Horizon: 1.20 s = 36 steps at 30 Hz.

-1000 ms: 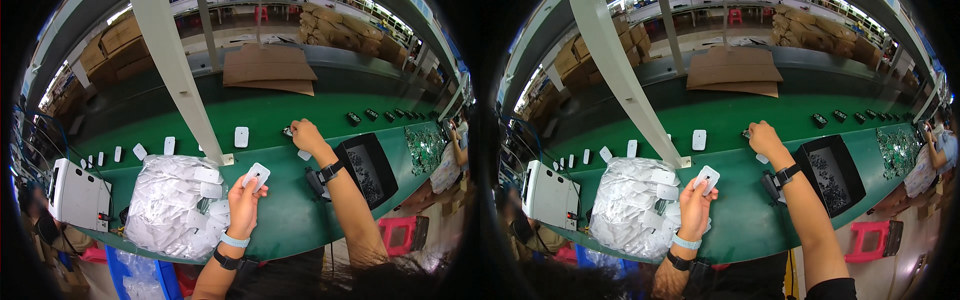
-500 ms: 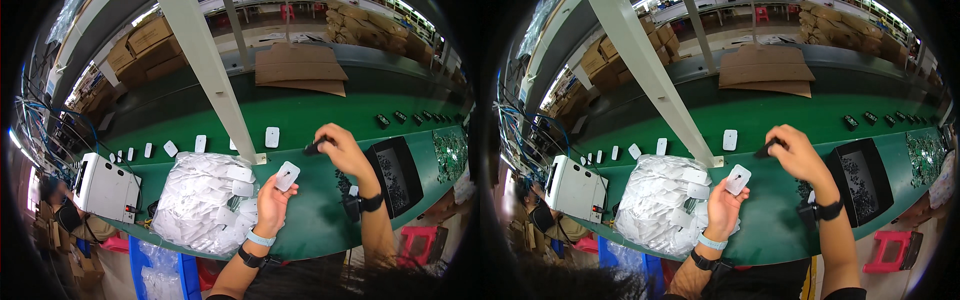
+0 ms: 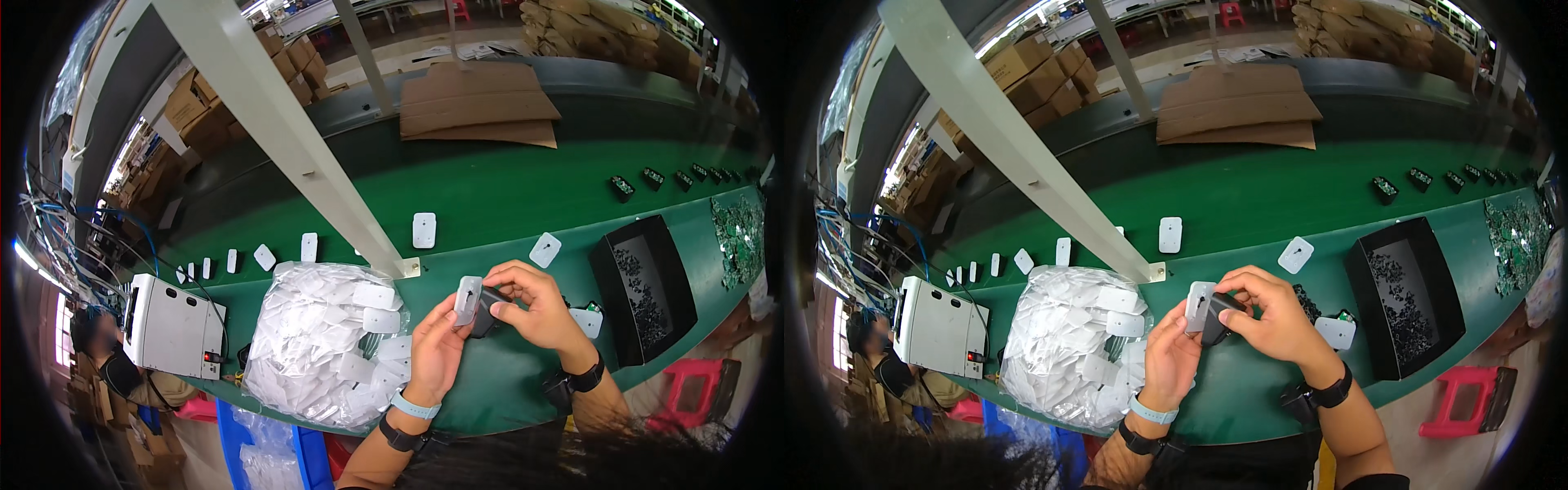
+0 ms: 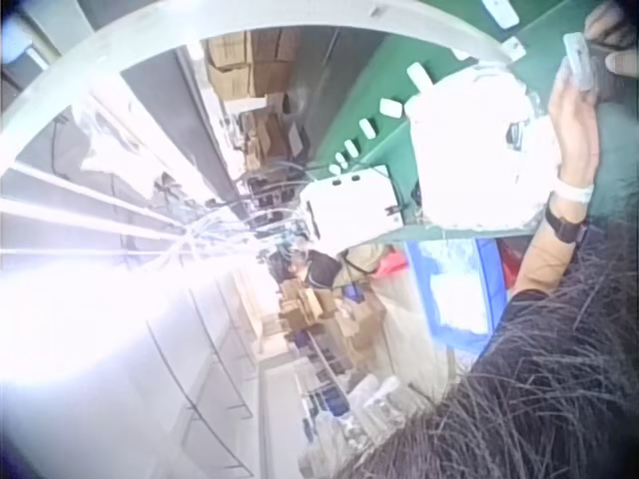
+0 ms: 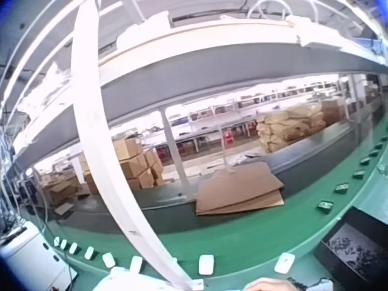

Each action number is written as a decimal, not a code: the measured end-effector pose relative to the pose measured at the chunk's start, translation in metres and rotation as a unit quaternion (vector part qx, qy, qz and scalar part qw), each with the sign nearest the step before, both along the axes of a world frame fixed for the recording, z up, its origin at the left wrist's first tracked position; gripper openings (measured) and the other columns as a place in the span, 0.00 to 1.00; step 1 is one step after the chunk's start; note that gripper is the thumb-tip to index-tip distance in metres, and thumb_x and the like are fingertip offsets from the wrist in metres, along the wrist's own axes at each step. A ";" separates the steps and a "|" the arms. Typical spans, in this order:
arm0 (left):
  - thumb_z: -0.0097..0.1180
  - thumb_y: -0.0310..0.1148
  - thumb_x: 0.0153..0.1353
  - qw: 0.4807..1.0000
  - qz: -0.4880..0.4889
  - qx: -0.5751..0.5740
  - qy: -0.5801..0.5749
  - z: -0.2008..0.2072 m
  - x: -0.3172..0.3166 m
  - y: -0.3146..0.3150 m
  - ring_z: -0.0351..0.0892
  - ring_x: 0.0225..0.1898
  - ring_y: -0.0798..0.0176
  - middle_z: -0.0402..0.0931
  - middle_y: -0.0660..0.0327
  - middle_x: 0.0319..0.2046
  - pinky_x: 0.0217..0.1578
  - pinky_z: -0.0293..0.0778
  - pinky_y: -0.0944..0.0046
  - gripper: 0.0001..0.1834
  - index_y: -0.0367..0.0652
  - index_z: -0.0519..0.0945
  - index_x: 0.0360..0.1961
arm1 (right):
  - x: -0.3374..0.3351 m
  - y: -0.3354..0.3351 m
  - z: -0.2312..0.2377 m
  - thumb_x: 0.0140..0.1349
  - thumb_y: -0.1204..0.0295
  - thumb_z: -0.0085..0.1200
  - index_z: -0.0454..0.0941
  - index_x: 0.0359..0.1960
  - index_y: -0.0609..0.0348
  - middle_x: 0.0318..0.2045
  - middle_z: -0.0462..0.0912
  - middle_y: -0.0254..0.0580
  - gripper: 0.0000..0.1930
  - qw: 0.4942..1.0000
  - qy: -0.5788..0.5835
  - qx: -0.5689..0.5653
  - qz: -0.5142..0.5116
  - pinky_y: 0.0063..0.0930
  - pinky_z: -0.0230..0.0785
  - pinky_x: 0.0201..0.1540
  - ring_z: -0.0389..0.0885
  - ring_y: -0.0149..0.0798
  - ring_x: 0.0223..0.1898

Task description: The person assembles small white electronic devices by hand on a green workbench. They pick up a white plastic casing, insert a small black component, and place the finished unit on the table. The process is repeated continuously with multiple units.

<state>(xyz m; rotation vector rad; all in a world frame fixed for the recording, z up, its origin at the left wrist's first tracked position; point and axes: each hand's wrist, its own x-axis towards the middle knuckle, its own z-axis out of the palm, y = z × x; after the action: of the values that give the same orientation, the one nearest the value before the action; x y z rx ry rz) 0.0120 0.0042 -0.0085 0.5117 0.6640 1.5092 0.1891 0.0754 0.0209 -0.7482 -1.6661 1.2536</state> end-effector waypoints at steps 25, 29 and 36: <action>0.57 0.19 0.68 0.982 0.041 0.044 0.181 -0.008 0.005 -0.003 0.78 0.59 0.62 0.78 0.54 0.59 0.61 0.73 0.62 0.20 0.30 0.78 0.61 | -0.005 -0.003 -0.006 0.63 0.82 0.63 0.79 0.48 0.66 0.52 0.79 0.43 0.12 0.996 0.080 0.017 -0.031 0.26 0.79 0.47 0.83 0.32 0.46; 0.65 0.19 0.62 0.895 0.172 0.134 0.389 -0.014 0.009 -0.001 0.80 0.56 0.60 0.80 0.54 0.55 0.56 0.77 0.62 0.19 0.33 0.82 0.56 | -0.010 -0.001 -0.024 0.64 0.83 0.63 0.78 0.47 0.68 0.58 0.77 0.47 0.12 0.989 0.116 -0.085 -0.010 0.28 0.80 0.52 0.83 0.34 0.50; 0.72 0.24 0.52 0.735 0.274 0.181 0.594 0.000 0.012 -0.001 0.83 0.50 0.48 0.81 0.49 0.51 0.53 0.78 0.53 0.28 0.34 0.79 0.56 | -0.027 0.005 -0.023 0.61 0.80 0.66 0.73 0.48 0.67 0.52 0.82 0.50 0.17 0.993 0.055 -0.106 -0.025 0.30 0.81 0.50 0.85 0.37 0.48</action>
<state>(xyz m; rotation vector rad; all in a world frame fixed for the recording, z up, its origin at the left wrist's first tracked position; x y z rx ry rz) 0.0239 0.0027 -0.0086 1.7855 1.6203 1.7491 0.1624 0.0808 -0.0019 -0.8266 -1.4321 1.4255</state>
